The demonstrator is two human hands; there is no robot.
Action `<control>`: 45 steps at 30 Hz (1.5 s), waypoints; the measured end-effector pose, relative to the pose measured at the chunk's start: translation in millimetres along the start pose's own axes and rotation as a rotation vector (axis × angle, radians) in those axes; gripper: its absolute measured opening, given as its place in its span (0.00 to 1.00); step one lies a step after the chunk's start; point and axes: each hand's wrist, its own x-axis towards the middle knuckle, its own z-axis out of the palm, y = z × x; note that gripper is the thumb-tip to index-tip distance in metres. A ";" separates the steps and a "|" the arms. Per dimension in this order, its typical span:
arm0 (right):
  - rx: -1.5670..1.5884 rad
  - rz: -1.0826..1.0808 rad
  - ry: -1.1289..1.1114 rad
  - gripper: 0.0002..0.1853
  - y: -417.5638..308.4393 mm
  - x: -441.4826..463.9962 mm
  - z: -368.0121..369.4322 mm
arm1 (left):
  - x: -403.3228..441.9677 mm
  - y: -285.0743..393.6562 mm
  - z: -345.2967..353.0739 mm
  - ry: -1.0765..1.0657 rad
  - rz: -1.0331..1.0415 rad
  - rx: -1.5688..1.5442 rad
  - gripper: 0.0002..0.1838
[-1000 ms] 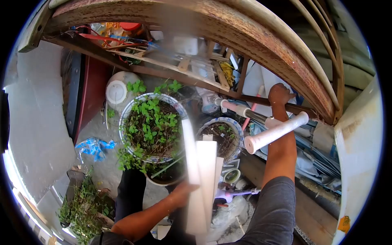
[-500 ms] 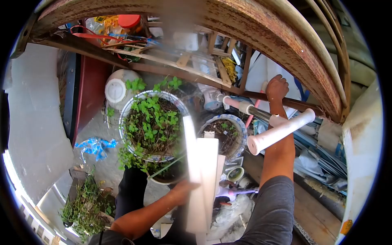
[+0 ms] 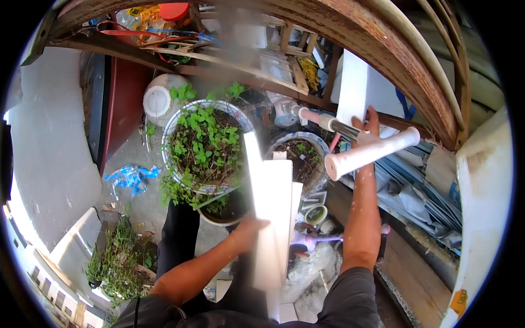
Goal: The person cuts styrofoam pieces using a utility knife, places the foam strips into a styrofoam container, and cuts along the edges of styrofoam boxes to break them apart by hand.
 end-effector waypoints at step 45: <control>0.357 0.163 -0.876 0.28 -246.9 -441.7 -84.6 | -267.1 16.1 -14.3 0.053 0.447 -0.144 0.44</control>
